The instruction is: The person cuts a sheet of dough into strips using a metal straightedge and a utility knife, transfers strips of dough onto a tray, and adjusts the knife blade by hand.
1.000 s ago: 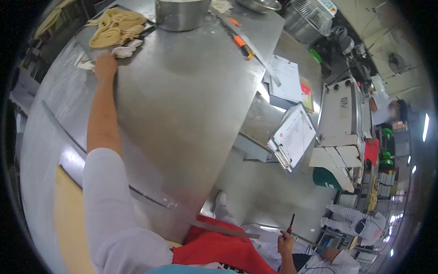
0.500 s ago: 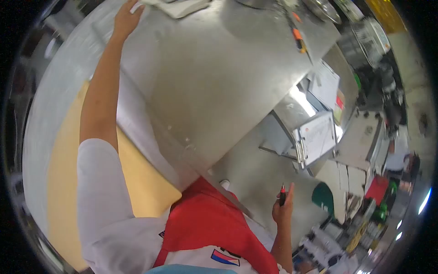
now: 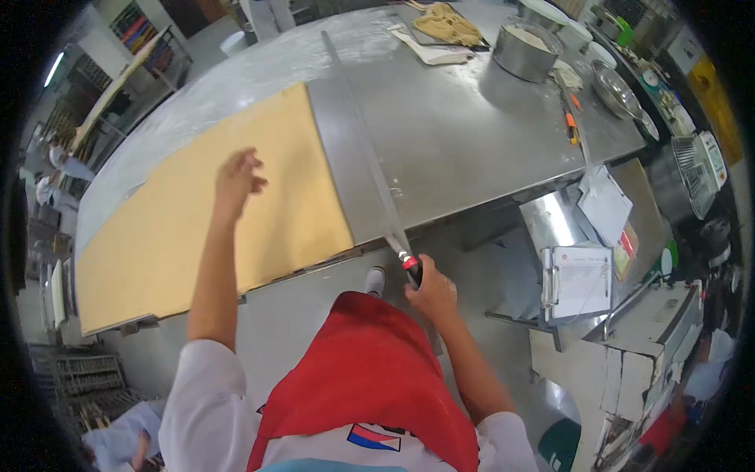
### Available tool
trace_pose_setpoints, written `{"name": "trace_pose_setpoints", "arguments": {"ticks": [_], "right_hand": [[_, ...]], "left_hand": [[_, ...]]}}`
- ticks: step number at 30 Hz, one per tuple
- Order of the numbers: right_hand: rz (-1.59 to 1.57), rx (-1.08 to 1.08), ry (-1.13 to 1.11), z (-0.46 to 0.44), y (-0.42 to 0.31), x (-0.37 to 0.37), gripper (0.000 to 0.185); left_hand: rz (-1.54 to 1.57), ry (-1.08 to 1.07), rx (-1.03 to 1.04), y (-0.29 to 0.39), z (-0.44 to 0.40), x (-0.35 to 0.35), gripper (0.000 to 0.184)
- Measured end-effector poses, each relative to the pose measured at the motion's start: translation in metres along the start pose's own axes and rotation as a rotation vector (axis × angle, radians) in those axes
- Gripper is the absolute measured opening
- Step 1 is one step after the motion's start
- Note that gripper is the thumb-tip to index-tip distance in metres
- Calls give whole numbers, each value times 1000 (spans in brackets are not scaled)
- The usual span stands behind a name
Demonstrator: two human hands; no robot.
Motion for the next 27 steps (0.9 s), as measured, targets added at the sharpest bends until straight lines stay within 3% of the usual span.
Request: {"name": "trace_pose_setpoints", "arguments": {"ticks": [3,7,11,12,14,16,18,20,22,24,26,27], "right_hand": [[72,37,-50,-4,-15,-5,65],[-19,-81,7,2,-16,-53,54],[151,-103,16,27,-16,-114,51],[184,-117,59,40,-13,-124,49],[251,-99,-25,66,-12,-134,52],[320,-202,46,97,0,-143,56],[250,-84,15,121,17,-156,53],[297,-114,91,140,39,-164,46],[392,-130,200,149,73,-172,41],[315,30,200,143,111,-187,38],[400,-83,235,138,130,-215,39],[343,-36,317,131,150,-228,32]], "left_hand": [[149,-82,-144,-28,65,19,37],[445,-289,-358,-59,105,114,32],[783,-412,-421,-43,81,239,51],[953,-502,-486,-40,66,272,57],[1352,-654,-420,-8,28,320,60],[1365,-448,-734,-2,-4,344,56],[1428,-385,-682,13,-35,343,52],[1481,-336,-643,24,-52,334,48],[1493,-469,-395,56,-71,311,40],[1461,-405,-356,77,-89,271,34],[1372,-327,-183,93,-113,215,31],[1270,-295,-191,91,-123,193,29]]}}
Point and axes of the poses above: each hand's wrist, its own z-axis away from the middle knuckle, its own x-axis out of the palm, y = z × x, the point moved 9 cm from there along -z, towards the middle knuckle
